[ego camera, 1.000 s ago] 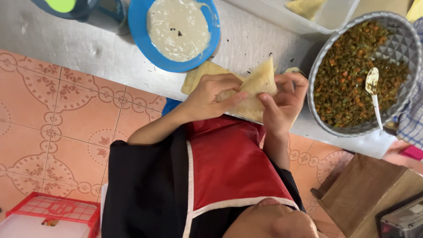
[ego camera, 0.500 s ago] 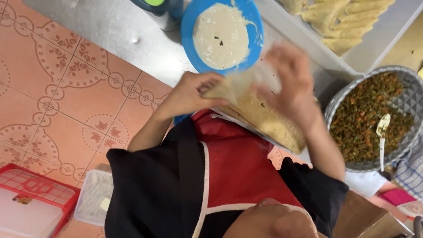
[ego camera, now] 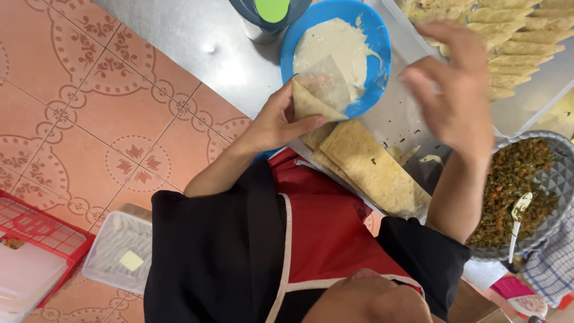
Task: The person folds flatbread sheets into cones, fills them with a vegetable mixture using a spoon, seals the edges with a white paste, and places the finished samosas on a tray. The process is repeated multiple times.
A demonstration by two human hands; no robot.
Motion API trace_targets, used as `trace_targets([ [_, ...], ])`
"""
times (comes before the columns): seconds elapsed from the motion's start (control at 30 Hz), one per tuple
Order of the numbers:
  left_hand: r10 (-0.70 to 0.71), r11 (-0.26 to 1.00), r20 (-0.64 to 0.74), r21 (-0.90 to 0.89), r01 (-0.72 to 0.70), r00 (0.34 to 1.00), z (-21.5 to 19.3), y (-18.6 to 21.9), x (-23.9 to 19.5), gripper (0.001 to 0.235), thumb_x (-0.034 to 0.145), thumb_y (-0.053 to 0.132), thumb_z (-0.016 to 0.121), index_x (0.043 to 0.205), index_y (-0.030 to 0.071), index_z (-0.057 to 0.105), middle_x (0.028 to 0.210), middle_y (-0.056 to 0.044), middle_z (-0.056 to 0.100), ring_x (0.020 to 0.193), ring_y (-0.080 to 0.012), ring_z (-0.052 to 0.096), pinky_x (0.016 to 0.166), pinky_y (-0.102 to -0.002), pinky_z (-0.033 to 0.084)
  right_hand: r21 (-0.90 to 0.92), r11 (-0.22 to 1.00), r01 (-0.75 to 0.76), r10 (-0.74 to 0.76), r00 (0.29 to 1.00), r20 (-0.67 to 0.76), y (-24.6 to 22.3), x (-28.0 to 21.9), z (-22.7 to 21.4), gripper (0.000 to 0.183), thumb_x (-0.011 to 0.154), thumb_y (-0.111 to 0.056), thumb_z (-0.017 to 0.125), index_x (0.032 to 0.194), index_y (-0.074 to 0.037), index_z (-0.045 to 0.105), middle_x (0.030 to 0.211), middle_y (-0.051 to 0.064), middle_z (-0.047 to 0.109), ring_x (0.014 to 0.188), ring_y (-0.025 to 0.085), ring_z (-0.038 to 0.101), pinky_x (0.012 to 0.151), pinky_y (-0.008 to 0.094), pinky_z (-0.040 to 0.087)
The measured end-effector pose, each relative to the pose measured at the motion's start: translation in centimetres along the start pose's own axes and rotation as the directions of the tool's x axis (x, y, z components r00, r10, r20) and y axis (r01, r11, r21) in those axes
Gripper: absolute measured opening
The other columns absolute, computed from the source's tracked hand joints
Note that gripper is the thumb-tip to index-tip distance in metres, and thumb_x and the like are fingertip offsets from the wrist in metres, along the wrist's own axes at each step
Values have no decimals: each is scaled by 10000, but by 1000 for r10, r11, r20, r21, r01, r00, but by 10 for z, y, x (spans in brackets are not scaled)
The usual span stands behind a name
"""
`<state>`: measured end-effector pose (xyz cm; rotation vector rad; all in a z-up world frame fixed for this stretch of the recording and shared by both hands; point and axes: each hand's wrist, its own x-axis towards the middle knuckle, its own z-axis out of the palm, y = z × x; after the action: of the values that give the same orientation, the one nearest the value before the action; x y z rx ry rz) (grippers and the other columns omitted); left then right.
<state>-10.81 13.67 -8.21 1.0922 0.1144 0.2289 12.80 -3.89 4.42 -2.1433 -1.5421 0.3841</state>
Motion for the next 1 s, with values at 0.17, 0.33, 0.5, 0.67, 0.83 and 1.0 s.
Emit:
trace_targets([
  [0.17,5,997,147,-80,6,989,18,-4,6,693,990,13,755,1557,90,364,1352,-79,616,1280,-167,639,1135,-340,563,696,698,167,-223,975,-11,-6,5,20,707,1143,-601,315,956,-71,744,1513,94,580,1378,253,546,1180,430,427],
  [0.33,-81,966,201,-226,127,976,49,-3,0,704,983,-22,783,1552,78,382,1332,-67,559,1320,-155,550,1149,-335,502,638,750,174,-259,965,42,-15,8,53,766,1159,-582,261,960,-31,756,1503,162,545,1420,329,524,1242,504,424],
  [0.5,-158,808,196,-537,240,968,60,6,-2,823,934,-40,785,1598,94,319,1354,-110,570,1310,-211,580,1147,-363,526,698,697,161,-138,986,-90,-3,-28,55,751,1142,-615,278,990,-41,737,1433,144,577,1388,288,515,1196,462,444],
  [0.67,-161,687,158,-691,225,974,82,-1,3,878,884,-81,792,1587,82,292,1397,-109,541,1321,-208,586,1135,-367,544,509,851,131,20,959,-282,-5,-111,81,720,1117,-622,258,1277,-63,682,1495,165,498,1393,311,491,1190,485,464],
  [0.83,-126,721,9,-686,98,992,123,-17,10,721,945,-89,765,1523,87,372,1292,-129,569,1203,-213,613,1026,-331,558,97,975,-202,223,925,-308,-60,-153,142,578,1077,-380,489,1473,39,529,1579,264,259,1487,436,309,1231,593,333],
  [1.0,-95,787,-174,-616,-33,980,127,-22,15,503,961,-53,728,1402,-38,486,1283,-144,627,1170,-207,642,1020,-339,578,315,949,-21,140,922,-360,-78,-172,133,560,951,-238,596,1455,0,542,1539,235,293,1425,417,351,1172,550,365],
])
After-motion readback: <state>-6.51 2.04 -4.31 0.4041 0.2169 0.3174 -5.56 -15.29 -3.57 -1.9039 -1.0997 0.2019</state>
